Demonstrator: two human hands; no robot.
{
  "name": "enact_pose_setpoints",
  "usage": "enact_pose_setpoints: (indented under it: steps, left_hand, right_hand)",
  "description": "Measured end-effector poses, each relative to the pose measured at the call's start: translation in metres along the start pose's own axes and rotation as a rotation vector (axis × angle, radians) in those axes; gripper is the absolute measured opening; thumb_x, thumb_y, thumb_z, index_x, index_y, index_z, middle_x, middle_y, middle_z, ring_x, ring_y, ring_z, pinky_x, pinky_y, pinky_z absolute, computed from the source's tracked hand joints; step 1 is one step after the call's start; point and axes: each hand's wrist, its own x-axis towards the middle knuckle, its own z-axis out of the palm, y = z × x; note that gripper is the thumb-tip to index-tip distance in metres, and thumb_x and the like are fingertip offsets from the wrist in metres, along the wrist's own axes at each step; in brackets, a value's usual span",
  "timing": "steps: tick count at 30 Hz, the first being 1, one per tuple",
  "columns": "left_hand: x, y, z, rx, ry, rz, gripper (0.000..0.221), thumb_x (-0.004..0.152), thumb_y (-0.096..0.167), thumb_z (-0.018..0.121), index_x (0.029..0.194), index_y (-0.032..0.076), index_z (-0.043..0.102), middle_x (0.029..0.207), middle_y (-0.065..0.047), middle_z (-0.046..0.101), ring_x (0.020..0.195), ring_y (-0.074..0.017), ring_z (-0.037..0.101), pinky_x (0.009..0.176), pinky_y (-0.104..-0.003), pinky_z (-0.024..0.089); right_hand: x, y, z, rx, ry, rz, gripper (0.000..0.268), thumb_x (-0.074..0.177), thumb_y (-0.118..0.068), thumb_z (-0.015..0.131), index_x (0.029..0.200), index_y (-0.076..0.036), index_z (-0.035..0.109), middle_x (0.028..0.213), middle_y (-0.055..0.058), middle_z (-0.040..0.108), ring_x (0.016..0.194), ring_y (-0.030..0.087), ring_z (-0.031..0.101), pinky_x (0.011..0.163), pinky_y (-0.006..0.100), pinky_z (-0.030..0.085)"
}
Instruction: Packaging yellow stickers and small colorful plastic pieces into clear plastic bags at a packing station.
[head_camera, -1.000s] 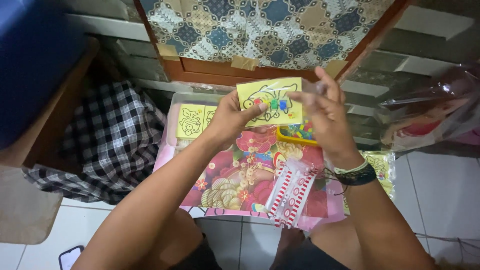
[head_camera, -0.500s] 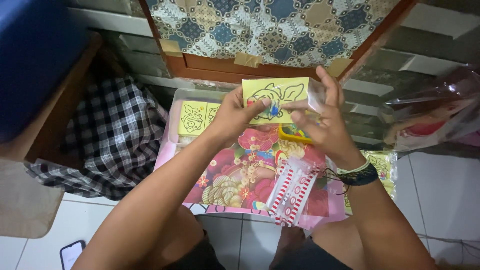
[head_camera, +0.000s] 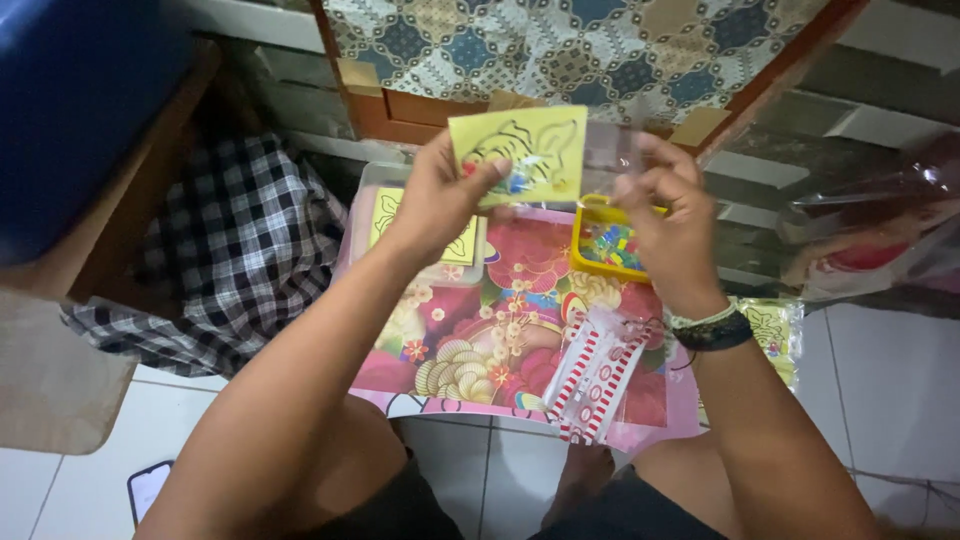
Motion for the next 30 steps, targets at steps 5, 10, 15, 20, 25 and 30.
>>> enact_pose_setpoints:
  steps: [5, 10, 15, 20, 25, 30]
  left_hand:
    - [-0.001, 0.016, -0.048, 0.016, 0.132, 0.064, 0.029, 0.096, 0.006, 0.068, 0.118, -0.003, 0.052, 0.098, -0.015, 0.07, 0.079, -0.0273, 0.078, 0.062, -0.04, 0.074]
    - [-0.012, 0.027, -0.072, 0.063, 0.164, 0.068, 0.029, 0.096, 0.006, 0.068, 0.119, -0.004, 0.052, 0.099, -0.018, 0.07, 0.079, -0.0305, 0.079, 0.062, -0.042, 0.074]
    - [-0.014, 0.023, -0.093, 0.068, 0.201, 0.028, 0.032, 0.095, 0.003, 0.068, 0.123, -0.005, 0.054, 0.1, -0.021, 0.071, 0.078, -0.033, 0.078, 0.061, -0.045, 0.073]
    - [-0.01, 0.019, -0.098, 0.027, 0.2, 0.017, 0.033, 0.094, 0.004, 0.07, 0.123, -0.004, 0.055, 0.101, -0.02, 0.072, 0.078, -0.031, 0.079, 0.06, -0.044, 0.072]
    - [-0.005, 0.019, -0.093, 0.019, 0.176, 0.029, 0.034, 0.094, 0.004, 0.07, 0.124, -0.004, 0.055, 0.102, -0.022, 0.072, 0.078, -0.031, 0.078, 0.059, -0.042, 0.072]
    - [-0.001, 0.015, -0.091, 0.026, 0.143, 0.045, 0.034, 0.095, 0.003, 0.068, 0.124, -0.006, 0.055, 0.102, -0.023, 0.072, 0.078, -0.0297, 0.078, 0.06, -0.041, 0.072]
  right_hand:
    - [0.023, 0.06, 0.031, 0.056, 0.01, 0.046, 0.009, 0.099, -0.01, 0.076, 0.092, -0.005, 0.074, 0.11, 0.017, 0.074, 0.111, 0.032, 0.068, 0.101, 0.042, 0.046]
    - [0.04, 0.152, 0.099, -0.242, -0.219, 0.204, 0.012, 0.083, -0.03, 0.083, 0.092, -0.022, 0.081, 0.092, 0.006, 0.076, 0.095, 0.03, 0.072, 0.082, 0.04, 0.053]
    - [0.073, 0.161, 0.165, -0.377, -0.128, 0.629, 0.038, 0.06, -0.029, 0.095, 0.093, -0.019, 0.08, 0.093, 0.003, 0.078, 0.102, 0.025, 0.074, 0.085, 0.037, 0.059]
    - [0.07, 0.114, 0.178, -0.858, -0.414, 0.253, 0.023, 0.081, -0.02, 0.077, 0.099, -0.006, 0.082, 0.094, 0.014, 0.08, 0.102, 0.036, 0.075, 0.088, 0.046, 0.059]
    - [0.065, 0.153, 0.205, -0.857, -0.326, 0.274, 0.023, 0.087, -0.03, 0.065, 0.093, -0.012, 0.078, 0.093, 0.011, 0.079, 0.102, 0.033, 0.075, 0.085, 0.049, 0.06]
    - [0.064, 0.208, 0.22, -0.865, -0.239, 0.295, 0.029, 0.091, -0.038, 0.055, 0.089, -0.017, 0.075, 0.092, 0.008, 0.078, 0.102, 0.031, 0.074, 0.082, 0.051, 0.06]
